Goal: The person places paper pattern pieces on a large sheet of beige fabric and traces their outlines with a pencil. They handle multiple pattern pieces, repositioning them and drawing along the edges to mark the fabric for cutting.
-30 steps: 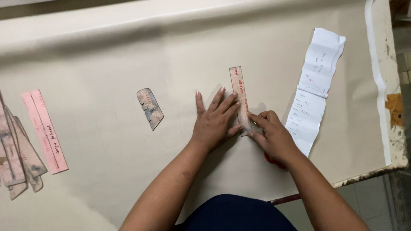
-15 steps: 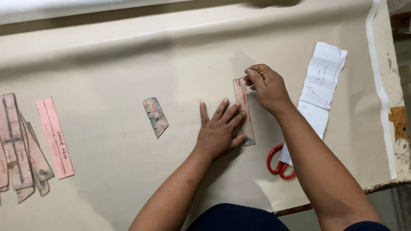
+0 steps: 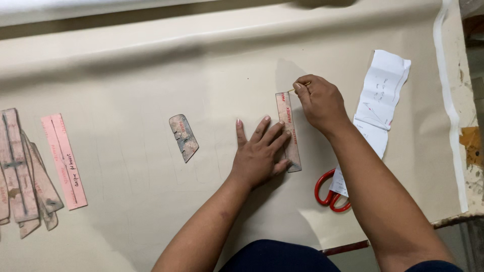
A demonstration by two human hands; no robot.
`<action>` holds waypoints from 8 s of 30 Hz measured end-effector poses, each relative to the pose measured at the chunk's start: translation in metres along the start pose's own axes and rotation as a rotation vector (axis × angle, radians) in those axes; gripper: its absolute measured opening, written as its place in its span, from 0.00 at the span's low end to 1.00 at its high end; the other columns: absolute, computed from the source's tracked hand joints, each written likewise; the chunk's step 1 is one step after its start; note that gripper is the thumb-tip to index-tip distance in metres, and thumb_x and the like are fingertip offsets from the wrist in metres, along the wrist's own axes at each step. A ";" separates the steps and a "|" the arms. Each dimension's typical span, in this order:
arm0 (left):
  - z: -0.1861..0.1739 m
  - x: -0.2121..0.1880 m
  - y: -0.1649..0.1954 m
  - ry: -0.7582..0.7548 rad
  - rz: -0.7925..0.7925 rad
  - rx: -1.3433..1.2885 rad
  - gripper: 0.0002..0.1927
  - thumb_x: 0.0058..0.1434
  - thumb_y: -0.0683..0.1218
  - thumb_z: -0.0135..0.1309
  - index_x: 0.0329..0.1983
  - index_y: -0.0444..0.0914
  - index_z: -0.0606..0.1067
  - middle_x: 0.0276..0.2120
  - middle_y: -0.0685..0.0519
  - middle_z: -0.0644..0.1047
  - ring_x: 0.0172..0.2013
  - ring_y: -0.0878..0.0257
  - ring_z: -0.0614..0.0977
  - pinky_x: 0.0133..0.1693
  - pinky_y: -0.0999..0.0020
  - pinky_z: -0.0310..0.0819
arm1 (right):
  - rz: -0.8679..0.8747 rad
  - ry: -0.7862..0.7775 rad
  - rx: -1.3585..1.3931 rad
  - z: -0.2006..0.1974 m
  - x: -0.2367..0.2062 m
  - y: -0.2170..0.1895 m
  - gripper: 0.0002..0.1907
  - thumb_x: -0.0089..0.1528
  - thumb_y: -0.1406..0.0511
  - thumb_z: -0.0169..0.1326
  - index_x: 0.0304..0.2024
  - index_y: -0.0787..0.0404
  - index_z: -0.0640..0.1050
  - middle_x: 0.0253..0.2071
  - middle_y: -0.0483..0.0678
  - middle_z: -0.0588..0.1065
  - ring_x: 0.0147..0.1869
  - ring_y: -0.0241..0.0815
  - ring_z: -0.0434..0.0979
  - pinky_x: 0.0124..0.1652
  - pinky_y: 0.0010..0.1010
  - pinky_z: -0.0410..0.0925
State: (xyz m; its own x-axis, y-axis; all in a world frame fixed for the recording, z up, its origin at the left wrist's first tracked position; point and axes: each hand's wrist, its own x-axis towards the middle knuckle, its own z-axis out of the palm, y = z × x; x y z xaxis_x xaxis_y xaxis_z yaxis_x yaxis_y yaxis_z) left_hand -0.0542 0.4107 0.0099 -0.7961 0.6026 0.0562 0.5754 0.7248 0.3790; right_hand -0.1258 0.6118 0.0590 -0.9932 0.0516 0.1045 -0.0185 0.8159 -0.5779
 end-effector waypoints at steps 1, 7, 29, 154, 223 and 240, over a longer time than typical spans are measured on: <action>0.000 0.000 0.000 0.000 0.000 0.002 0.36 0.55 0.69 0.54 0.67 0.56 0.68 0.69 0.62 0.63 0.73 0.58 0.56 0.67 0.23 0.26 | -0.017 0.016 -0.014 0.000 -0.001 0.000 0.14 0.71 0.61 0.51 0.46 0.66 0.81 0.42 0.54 0.81 0.44 0.49 0.82 0.45 0.37 0.73; 0.000 -0.001 0.000 -0.014 -0.008 -0.012 0.37 0.55 0.70 0.54 0.67 0.56 0.68 0.70 0.62 0.62 0.73 0.58 0.55 0.66 0.23 0.25 | 0.017 0.009 0.022 -0.002 -0.019 -0.001 0.14 0.70 0.61 0.52 0.46 0.65 0.81 0.42 0.55 0.81 0.44 0.50 0.82 0.45 0.37 0.73; -0.001 -0.002 0.005 0.031 0.015 -0.009 0.36 0.55 0.67 0.56 0.67 0.54 0.69 0.70 0.61 0.63 0.73 0.56 0.56 0.66 0.23 0.26 | 0.256 -0.155 0.054 -0.023 -0.188 -0.018 0.13 0.67 0.60 0.51 0.44 0.61 0.82 0.42 0.48 0.81 0.40 0.44 0.82 0.43 0.32 0.73; 0.001 -0.188 0.049 0.477 -0.687 -1.106 0.34 0.57 0.41 0.58 0.65 0.29 0.62 0.46 0.47 0.77 0.39 0.65 0.83 0.40 0.71 0.80 | 0.339 -0.914 0.592 0.016 -0.276 -0.034 0.18 0.64 0.58 0.56 0.52 0.61 0.80 0.31 0.42 0.74 0.30 0.32 0.68 0.31 0.27 0.64; -0.015 -0.192 -0.018 0.477 -0.470 -0.091 0.11 0.62 0.51 0.57 0.46 0.46 0.81 0.63 0.49 0.69 0.68 0.51 0.65 0.68 0.50 0.53 | -0.128 0.291 -0.334 -0.006 -0.249 0.018 0.12 0.68 0.61 0.55 0.52 0.57 0.73 0.45 0.52 0.72 0.48 0.54 0.75 0.46 0.47 0.68; -0.009 -0.208 -0.010 0.358 -0.482 -0.102 0.21 0.63 0.57 0.55 0.59 0.51 0.76 0.71 0.48 0.61 0.73 0.48 0.53 0.70 0.43 0.36 | -0.140 0.196 -0.327 -0.005 -0.305 0.031 0.19 0.65 0.60 0.60 0.58 0.54 0.80 0.44 0.52 0.69 0.48 0.51 0.70 0.47 0.44 0.67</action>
State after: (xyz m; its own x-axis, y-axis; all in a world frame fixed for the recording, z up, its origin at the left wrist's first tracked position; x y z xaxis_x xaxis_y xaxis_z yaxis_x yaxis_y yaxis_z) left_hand 0.1041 0.2749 0.0024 -0.9864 0.0517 0.1563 0.1272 0.8420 0.5242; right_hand 0.1775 0.6243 0.0136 -0.9422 0.0103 0.3348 -0.0829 0.9613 -0.2629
